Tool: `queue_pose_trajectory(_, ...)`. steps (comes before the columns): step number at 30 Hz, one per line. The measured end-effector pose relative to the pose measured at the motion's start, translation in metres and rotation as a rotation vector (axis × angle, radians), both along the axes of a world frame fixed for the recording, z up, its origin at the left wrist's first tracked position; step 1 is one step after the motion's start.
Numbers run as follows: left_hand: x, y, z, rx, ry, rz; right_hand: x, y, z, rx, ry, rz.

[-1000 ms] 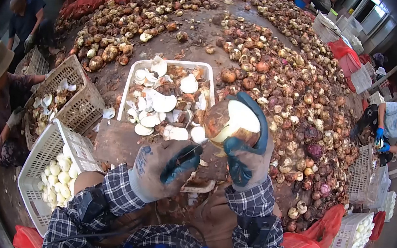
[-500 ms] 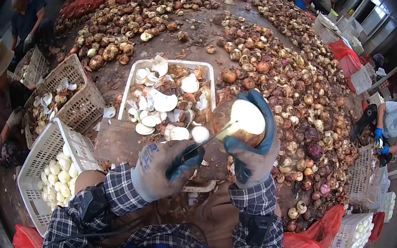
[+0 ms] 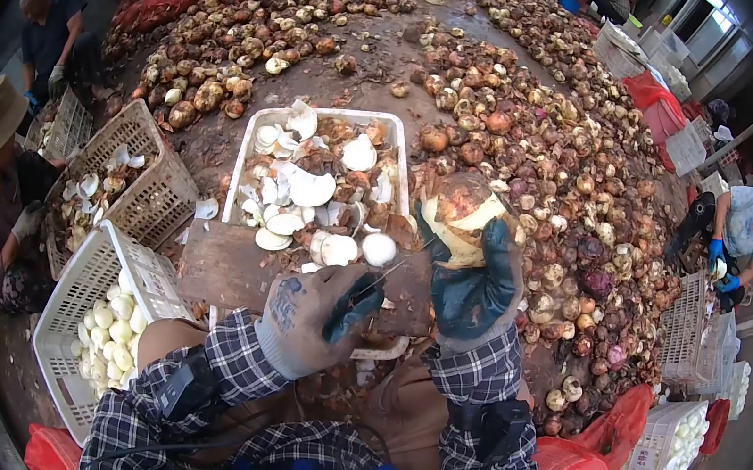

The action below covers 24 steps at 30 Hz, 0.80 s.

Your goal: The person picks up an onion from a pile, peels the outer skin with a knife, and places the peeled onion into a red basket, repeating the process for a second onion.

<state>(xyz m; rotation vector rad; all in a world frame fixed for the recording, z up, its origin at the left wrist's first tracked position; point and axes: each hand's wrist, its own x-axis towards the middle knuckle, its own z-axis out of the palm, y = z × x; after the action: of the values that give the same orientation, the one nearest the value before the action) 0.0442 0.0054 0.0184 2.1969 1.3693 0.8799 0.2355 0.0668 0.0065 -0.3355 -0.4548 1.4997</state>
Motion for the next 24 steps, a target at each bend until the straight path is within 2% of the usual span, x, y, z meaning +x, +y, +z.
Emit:
queue_pose_trajectory(1, 0.001, 0.000, 0.003, 0.021, -0.026, -0.011, -0.002, 0.000, -0.001, -0.018, 0.005, -0.010)
queue_pose_trajectory(8, 0.003, 0.009, 0.010, 0.045, 0.226, 0.003, -0.017, -0.006, 0.003, -0.071, 0.199, 0.126)
queue_pose_trajectory(16, 0.001, 0.015, 0.007, 0.218, 0.663, 0.083, -0.015, -0.007, -0.006, -0.127, 0.135, 0.154)
queue_pose_trajectory(19, -0.004, 0.023, 0.006, 0.208, 0.677, 0.192, -0.013, -0.007, -0.007, -0.099, 0.058, 0.168)
queue_pose_trajectory(22, -0.003, 0.022, 0.014, 0.045, 0.601, 0.071, -0.018, -0.007, -0.006, -0.112, -0.002, 0.111)
queue_pose_trajectory(24, -0.001, 0.020, 0.009, 0.045, 0.553, 0.056, -0.019, -0.007, -0.005, -0.128, 0.004, 0.101)
